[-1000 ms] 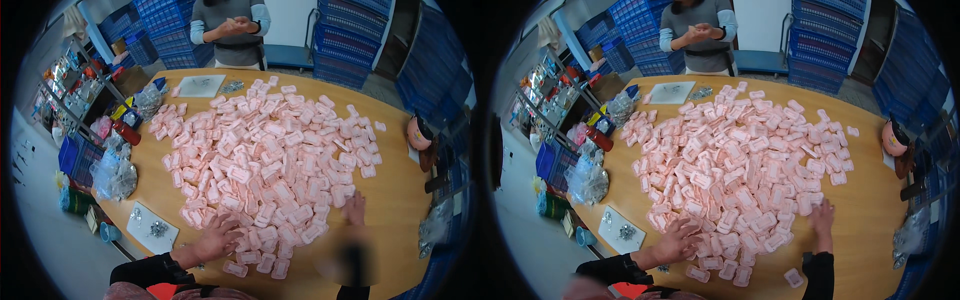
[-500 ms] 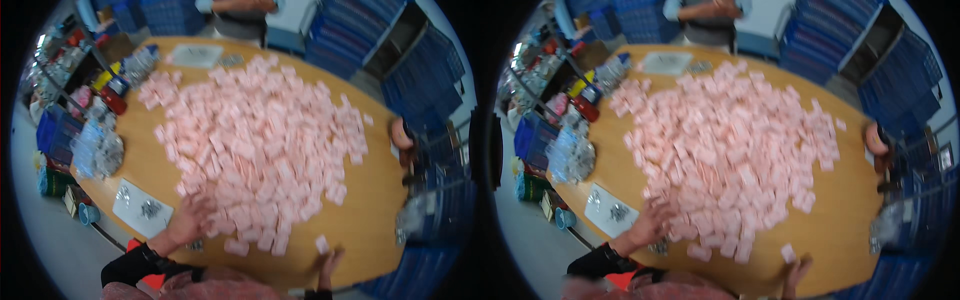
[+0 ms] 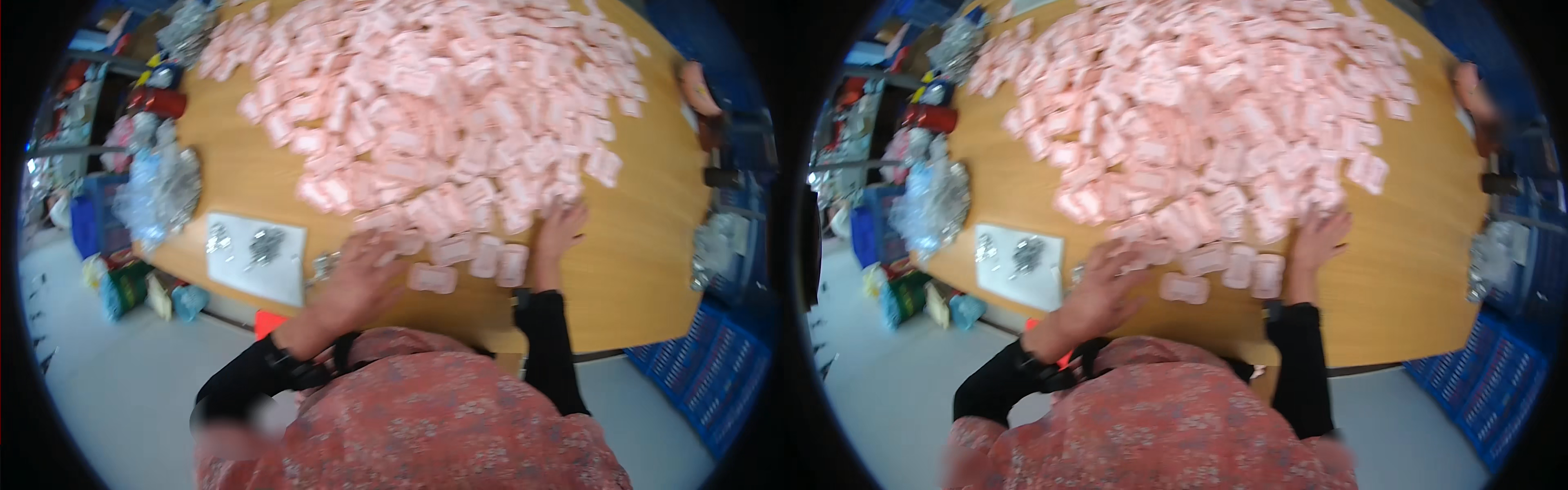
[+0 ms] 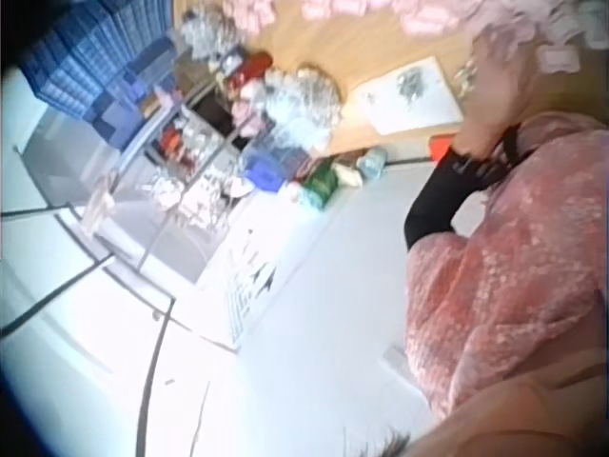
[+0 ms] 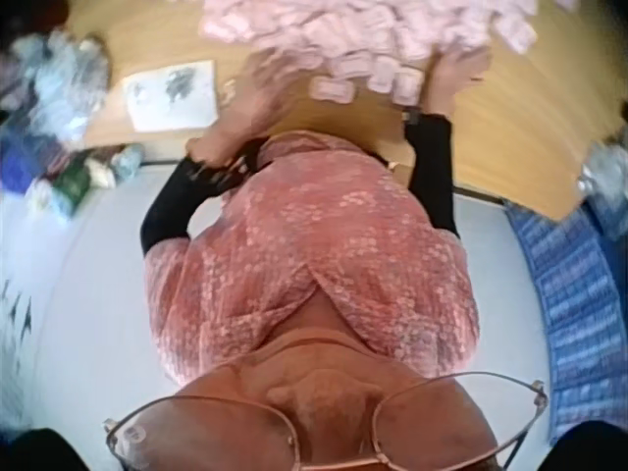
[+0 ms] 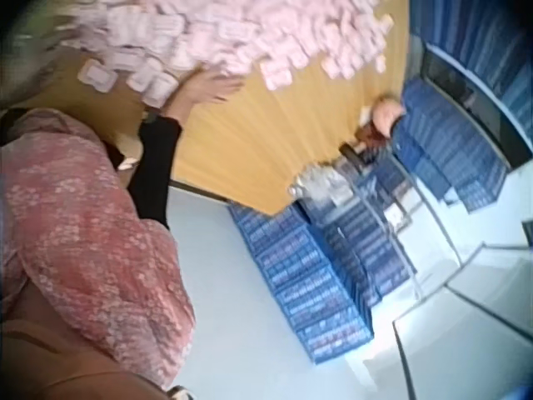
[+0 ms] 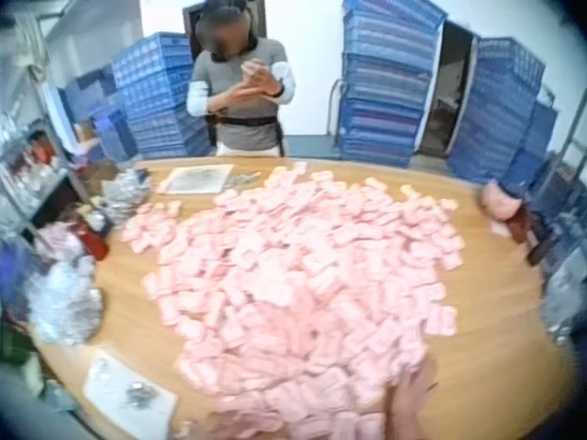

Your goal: The person inserts small metal components into pink plastic housings using a thin metal tool. They handle the parts one at a time, placing the metal pieces into slots within the plastic shells. The person also gathers and organizes a large pile of pink plastic parts on the table.

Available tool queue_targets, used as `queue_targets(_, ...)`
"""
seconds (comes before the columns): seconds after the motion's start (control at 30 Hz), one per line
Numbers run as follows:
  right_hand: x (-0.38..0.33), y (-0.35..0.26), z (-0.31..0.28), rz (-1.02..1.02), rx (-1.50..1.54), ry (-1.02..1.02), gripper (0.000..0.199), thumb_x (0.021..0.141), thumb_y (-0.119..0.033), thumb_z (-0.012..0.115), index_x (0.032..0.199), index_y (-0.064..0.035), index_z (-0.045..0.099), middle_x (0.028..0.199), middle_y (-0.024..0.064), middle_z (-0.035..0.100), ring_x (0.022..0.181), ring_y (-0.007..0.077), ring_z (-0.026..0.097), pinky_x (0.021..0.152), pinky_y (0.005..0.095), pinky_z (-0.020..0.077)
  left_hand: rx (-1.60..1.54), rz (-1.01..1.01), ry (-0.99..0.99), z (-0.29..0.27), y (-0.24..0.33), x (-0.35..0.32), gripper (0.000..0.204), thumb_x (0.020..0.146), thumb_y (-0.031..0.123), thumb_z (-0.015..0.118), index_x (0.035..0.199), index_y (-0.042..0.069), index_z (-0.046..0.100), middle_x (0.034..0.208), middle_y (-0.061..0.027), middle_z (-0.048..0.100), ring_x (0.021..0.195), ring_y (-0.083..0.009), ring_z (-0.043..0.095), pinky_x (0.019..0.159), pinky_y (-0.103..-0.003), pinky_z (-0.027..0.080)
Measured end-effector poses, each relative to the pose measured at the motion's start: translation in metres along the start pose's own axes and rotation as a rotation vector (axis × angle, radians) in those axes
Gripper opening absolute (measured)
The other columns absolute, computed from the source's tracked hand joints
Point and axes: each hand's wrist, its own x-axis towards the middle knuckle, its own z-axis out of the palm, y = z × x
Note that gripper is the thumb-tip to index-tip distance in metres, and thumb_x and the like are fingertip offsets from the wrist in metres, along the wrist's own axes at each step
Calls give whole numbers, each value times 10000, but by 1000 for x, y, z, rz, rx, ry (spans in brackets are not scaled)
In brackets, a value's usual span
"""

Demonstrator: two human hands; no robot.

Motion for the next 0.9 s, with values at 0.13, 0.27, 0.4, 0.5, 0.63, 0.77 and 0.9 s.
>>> queue_targets(0.13,16,-19,-5,-61,102,-145,870,989,-620,481,1613,-86,192,1676,172,181,1551,362,154,1161,708,54,-72,33,-48,35,5,0,544,747,162,798,1255,105,612,1393,-179,497,1326,-431,419,1119,-560,369)
queue_targets(0.27,-11,21,-39,-298,160,-159,893,956,-568,574,1597,-70,201,1691,194,96,1561,370,109,1154,718,26,-19,-50,-37,45,2,-1,737,696,269,857,1360,143,563,1443,-200,432,1369,-453,362,1134,-631,300)
queue_targets(0.4,-78,60,-80,-712,4,-240,1033,821,-603,718,1571,-66,253,1668,270,97,1553,437,74,1156,720,13,114,-240,-15,40,-28,0,965,600,411,920,1454,232,507,1566,-230,293,1447,-533,210,1112,-734,231)
queue_targets(0.5,-121,36,-88,-825,-146,-402,1065,776,-645,738,1557,-73,295,1661,275,123,1549,449,76,1155,724,17,220,-300,-70,34,-47,19,976,592,427,919,1465,284,506,1617,-200,243,1494,-528,111,1108,-778,179)
queue_targets(0.63,-130,12,-61,-807,-240,-453,1034,767,-681,725,1536,-89,370,1657,257,166,1550,444,80,1153,727,26,260,-255,-46,41,-70,35,935,588,438,919,1436,325,543,1624,-152,264,1510,-510,82,1108,-792,159)
queue_targets(0.77,-97,-30,-30,-749,-170,-330,1026,763,-685,725,1542,-109,389,1652,249,193,1547,441,97,1156,722,32,295,-224,38,36,-96,63,800,628,467,899,1362,323,616,1609,-128,308,1508,-479,126,1137,-754,159)
queue_targets(0.9,-81,-76,-1,-807,-57,-314,1024,768,-675,723,1559,-127,373,1652,244,202,1541,446,114,1163,709,52,352,-228,-33,13,-133,98,596,718,541,828,1248,302,698,1609,-73,339,1515,-425,171,1213,-662,95)
